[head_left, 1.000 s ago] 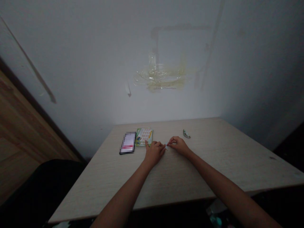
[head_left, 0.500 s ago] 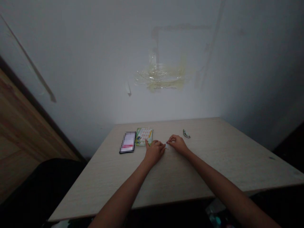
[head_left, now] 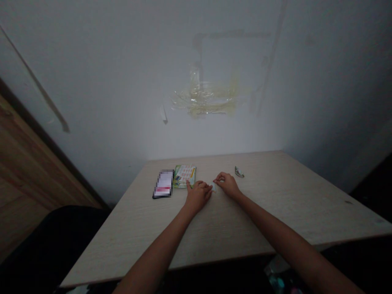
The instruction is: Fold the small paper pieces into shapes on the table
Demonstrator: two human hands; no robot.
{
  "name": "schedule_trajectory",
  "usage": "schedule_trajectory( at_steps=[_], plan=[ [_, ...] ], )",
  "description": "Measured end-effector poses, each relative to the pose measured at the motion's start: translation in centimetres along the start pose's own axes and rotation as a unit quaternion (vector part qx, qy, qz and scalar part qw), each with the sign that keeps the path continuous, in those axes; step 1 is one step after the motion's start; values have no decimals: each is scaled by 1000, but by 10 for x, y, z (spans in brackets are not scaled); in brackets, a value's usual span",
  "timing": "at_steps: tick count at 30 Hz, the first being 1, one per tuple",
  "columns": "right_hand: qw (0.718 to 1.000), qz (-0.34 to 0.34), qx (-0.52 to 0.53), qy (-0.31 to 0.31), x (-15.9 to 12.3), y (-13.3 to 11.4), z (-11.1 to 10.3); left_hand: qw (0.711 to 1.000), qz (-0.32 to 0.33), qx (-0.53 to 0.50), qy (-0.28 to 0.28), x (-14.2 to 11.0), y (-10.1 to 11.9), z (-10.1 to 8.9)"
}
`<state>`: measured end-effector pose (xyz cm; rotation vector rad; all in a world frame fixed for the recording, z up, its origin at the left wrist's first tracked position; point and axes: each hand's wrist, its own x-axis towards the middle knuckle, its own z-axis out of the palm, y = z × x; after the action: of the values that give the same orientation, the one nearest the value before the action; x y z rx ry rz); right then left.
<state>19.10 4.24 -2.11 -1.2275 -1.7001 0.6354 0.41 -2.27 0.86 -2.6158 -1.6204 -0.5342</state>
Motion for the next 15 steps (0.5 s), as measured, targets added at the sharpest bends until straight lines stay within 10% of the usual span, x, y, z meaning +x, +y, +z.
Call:
schedule_trajectory(
  at_steps=[15],
  plan=[
    [998,4,47,-38,-4,2,-4,1000,5,2,-6,-1,1,0]
  ],
)
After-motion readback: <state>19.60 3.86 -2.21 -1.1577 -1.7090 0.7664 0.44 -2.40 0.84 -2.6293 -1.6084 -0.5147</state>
